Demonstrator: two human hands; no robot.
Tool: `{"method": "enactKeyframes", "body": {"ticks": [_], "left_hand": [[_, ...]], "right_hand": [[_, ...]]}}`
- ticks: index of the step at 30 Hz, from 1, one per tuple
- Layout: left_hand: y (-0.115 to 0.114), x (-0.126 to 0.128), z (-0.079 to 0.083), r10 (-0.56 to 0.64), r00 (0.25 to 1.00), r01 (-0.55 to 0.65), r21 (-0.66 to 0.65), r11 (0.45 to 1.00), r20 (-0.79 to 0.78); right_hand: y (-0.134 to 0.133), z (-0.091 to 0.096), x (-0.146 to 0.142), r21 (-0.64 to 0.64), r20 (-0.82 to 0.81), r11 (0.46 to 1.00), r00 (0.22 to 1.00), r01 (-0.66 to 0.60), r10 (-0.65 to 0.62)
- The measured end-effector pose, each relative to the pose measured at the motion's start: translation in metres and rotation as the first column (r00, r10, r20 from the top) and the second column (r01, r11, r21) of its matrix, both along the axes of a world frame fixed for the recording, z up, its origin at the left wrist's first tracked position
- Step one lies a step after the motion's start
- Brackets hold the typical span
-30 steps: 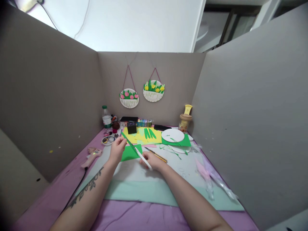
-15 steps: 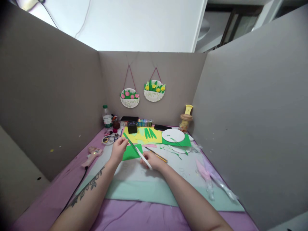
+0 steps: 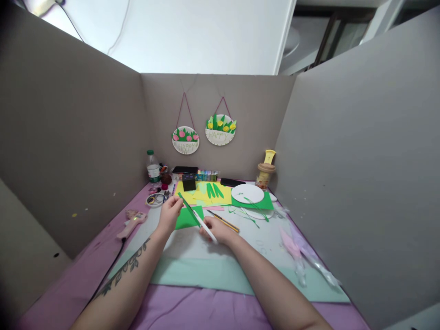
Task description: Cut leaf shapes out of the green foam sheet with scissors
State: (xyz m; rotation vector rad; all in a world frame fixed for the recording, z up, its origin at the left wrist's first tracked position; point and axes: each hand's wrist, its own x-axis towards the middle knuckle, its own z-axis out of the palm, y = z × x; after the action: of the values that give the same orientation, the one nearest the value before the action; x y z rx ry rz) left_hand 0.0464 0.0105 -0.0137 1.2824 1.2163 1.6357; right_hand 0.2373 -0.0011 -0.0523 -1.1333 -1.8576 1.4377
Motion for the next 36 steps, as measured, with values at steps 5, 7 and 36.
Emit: {"method": "enactKeyframes", "body": {"ticks": [5, 7, 36], "left_hand": [[0.000, 0.001, -0.001, -0.020, 1.000, 0.020, 0.002, 1.000, 0.014], [0.000, 0.001, 0.000, -0.020, 1.000, 0.020, 0.001, 1.000, 0.020], [0.009, -0.002, -0.012, -0.107, 0.990, 0.110, 0.029, 0.993, -0.096]], "right_hand": [[0.003, -0.005, 0.001, 0.015, -0.005, 1.000, 1.000, -0.015, 0.015], [0.003, -0.005, 0.001, 0.006, -0.007, 1.000, 1.000, -0.012, 0.012], [0.008, -0.011, 0.006, 0.033, 0.007, 0.999, 1.000, 0.005, -0.005]]}}
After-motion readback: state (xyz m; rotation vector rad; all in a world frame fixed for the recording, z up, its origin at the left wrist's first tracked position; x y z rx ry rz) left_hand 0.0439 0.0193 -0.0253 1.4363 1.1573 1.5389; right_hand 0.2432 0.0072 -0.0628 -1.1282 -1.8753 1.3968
